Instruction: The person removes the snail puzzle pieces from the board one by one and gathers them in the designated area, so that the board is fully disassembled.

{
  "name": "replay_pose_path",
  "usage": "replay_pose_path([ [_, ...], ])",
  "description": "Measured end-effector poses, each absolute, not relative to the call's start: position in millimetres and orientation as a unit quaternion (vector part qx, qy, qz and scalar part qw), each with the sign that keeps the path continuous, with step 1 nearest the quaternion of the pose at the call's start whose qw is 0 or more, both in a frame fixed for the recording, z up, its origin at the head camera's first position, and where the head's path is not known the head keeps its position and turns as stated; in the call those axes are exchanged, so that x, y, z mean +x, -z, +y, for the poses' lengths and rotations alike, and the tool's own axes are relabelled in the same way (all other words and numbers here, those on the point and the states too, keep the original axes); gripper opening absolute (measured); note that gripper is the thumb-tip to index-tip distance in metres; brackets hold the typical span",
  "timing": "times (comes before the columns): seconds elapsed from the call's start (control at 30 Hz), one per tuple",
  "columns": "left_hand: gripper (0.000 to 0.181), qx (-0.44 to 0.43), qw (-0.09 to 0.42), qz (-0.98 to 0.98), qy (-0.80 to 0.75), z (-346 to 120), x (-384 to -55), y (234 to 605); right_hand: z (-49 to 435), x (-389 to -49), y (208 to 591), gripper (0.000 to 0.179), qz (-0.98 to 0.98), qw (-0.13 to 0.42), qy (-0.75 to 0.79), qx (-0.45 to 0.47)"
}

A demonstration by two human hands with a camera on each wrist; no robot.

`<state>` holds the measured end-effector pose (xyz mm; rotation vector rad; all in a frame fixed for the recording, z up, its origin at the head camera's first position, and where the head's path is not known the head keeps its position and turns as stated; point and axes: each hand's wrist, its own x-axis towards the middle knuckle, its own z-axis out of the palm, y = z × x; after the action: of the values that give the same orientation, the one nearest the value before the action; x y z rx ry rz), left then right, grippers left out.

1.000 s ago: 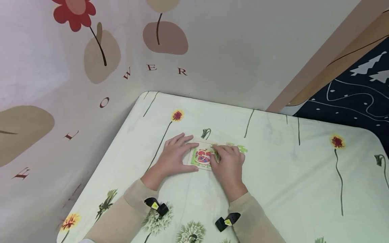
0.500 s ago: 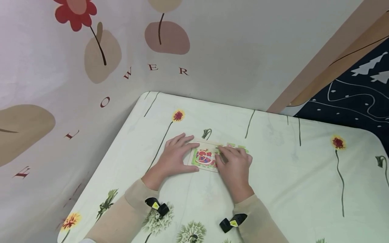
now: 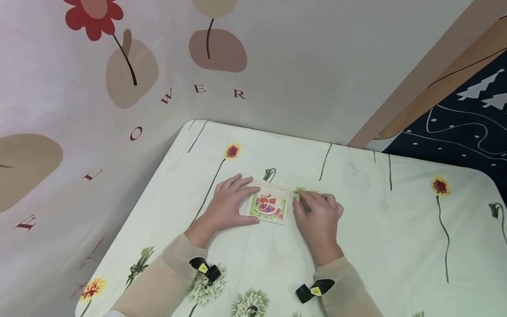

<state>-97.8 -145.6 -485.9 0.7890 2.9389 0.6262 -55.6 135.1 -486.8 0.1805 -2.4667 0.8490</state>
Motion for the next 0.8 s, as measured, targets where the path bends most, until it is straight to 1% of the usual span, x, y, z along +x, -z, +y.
replay_pose_path([
  [0.4,0.090,0.250,0.017,0.947,-0.200,-144,-97,488,168,-49,492,0.030,-0.907,0.279,-0.314,0.042],
  [0.8,0.090,0.252,0.021,0.947,-0.197,-144,-98,485,189,-42,484,0.031,-0.912,0.266,-0.312,-0.003],
])
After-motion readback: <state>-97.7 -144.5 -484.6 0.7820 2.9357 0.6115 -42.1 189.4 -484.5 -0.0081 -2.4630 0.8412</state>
